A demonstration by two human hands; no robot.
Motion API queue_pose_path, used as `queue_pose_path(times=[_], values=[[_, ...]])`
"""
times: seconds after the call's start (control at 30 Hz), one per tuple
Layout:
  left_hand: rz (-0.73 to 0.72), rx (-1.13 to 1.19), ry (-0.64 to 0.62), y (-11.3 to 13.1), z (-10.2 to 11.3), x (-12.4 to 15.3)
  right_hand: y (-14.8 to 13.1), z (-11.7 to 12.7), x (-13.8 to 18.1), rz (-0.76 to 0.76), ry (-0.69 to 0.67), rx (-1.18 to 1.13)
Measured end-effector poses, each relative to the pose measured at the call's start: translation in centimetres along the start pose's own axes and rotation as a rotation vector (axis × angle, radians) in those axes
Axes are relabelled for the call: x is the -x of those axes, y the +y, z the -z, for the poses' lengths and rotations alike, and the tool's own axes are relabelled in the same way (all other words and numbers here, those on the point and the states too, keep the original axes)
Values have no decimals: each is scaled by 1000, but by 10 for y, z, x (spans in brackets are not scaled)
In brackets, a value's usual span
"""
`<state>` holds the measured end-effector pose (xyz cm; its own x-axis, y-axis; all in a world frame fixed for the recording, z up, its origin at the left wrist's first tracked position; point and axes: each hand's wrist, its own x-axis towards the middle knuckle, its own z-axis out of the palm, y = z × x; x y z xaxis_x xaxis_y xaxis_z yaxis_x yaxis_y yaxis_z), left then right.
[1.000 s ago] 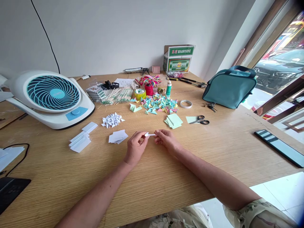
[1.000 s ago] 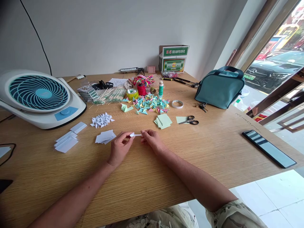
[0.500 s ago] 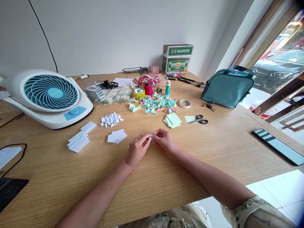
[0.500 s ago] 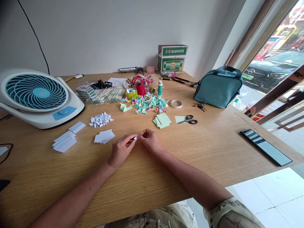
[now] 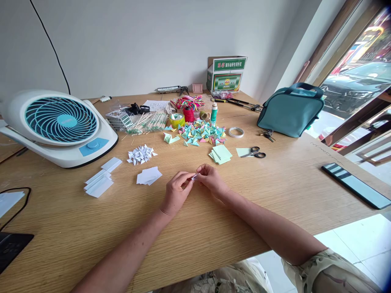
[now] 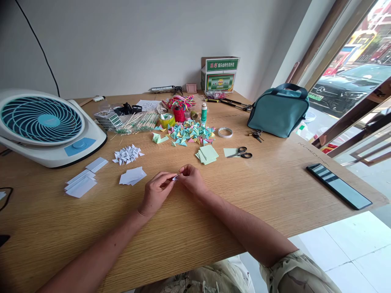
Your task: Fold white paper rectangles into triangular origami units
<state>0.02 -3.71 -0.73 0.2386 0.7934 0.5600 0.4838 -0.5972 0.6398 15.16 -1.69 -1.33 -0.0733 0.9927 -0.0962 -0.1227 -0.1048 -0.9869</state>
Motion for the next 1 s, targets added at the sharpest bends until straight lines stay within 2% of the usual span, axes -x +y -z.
queue_pose_path(times=[0.13,0.33,0.67,0.9,1.0], values=[[-6,-2,12,2,1,-1,2,-2,2,102,40,43],[40,34,19,1,2,-1,-4,-1,3,9,-46,-27],[-23,26,0,-3,0,-1,-5,-1,4,74,-40,-86],[127,49,128,-10,4,-3,-9,4,5,-74,-46,-156],[126,34,134,-10,4,-3,-11,5,5,-117,-77,-114]])
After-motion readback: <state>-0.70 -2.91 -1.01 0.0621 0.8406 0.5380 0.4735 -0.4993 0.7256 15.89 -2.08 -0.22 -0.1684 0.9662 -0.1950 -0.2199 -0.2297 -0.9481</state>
